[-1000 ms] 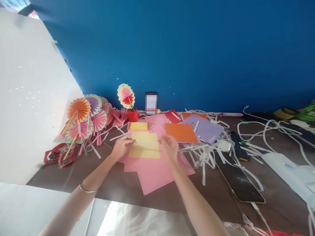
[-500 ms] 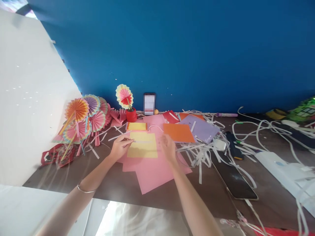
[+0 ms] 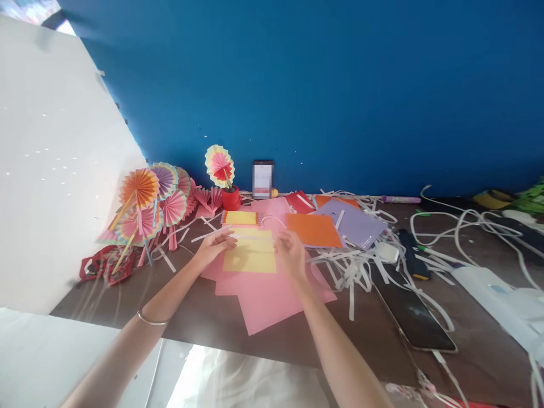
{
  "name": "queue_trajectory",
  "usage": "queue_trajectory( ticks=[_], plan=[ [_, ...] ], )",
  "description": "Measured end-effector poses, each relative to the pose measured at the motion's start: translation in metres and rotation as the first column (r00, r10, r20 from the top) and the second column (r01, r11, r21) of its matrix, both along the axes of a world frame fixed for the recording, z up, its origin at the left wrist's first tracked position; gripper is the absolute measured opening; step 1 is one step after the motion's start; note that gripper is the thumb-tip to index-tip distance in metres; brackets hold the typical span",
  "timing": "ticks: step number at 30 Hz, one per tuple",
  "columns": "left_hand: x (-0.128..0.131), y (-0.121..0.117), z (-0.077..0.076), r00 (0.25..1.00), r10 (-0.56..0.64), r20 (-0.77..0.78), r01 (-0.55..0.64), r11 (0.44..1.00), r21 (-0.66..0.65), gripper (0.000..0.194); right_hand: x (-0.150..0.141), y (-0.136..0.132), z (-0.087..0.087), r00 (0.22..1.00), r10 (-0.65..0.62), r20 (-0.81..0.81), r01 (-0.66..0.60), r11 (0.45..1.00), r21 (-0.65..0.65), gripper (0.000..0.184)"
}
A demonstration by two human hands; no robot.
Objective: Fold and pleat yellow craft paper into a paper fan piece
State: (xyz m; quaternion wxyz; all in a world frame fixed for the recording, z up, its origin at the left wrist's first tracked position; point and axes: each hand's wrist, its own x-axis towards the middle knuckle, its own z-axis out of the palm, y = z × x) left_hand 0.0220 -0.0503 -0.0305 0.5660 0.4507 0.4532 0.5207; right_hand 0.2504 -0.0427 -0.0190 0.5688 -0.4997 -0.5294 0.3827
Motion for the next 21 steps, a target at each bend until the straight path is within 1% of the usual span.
queue_trajectory(
  ticks=[2,4,9,14,19,21],
  plan=[
    [-0.001,0.0,0.003,0.998,0.035,0.057,-0.034,0.999,-0.011,0.044,0.001,0.0,-0.002,1.0,-0.008,0.027,0.008,1.0,0.011,0.028],
    [-0.002,0.0,0.003,0.996,0.055,0.064,-0.055,0.998,-0.014,0.043,0.001,0.001,-0.003,0.999,-0.006,0.045,0.005,1.0,0.012,0.028],
    [-0.002,0.001,-0.003,0.999,0.033,-0.025,-0.033,0.999,-0.001,0.038,0.002,0.002,-0.005,0.999,-0.012,0.041,0.011,1.0,0.011,0.031],
    [-0.002,0.0,-0.006,0.987,-0.035,-0.159,0.034,0.999,-0.006,0.035,0.003,0.002,-0.002,0.997,-0.058,0.043,0.057,0.998,0.031,0.031],
    [0.001,-0.008,0.003,0.962,-0.146,-0.231,0.146,0.989,-0.017,0.029,0.001,-0.001,0.006,0.992,-0.122,0.041,0.122,0.993,0.002,0.031],
    [0.003,-0.01,0.006,0.953,-0.174,-0.247,0.173,0.985,-0.025,0.028,0.0,-0.003,0.007,0.989,-0.144,0.034,0.144,0.99,0.002,0.033]
  ],
)
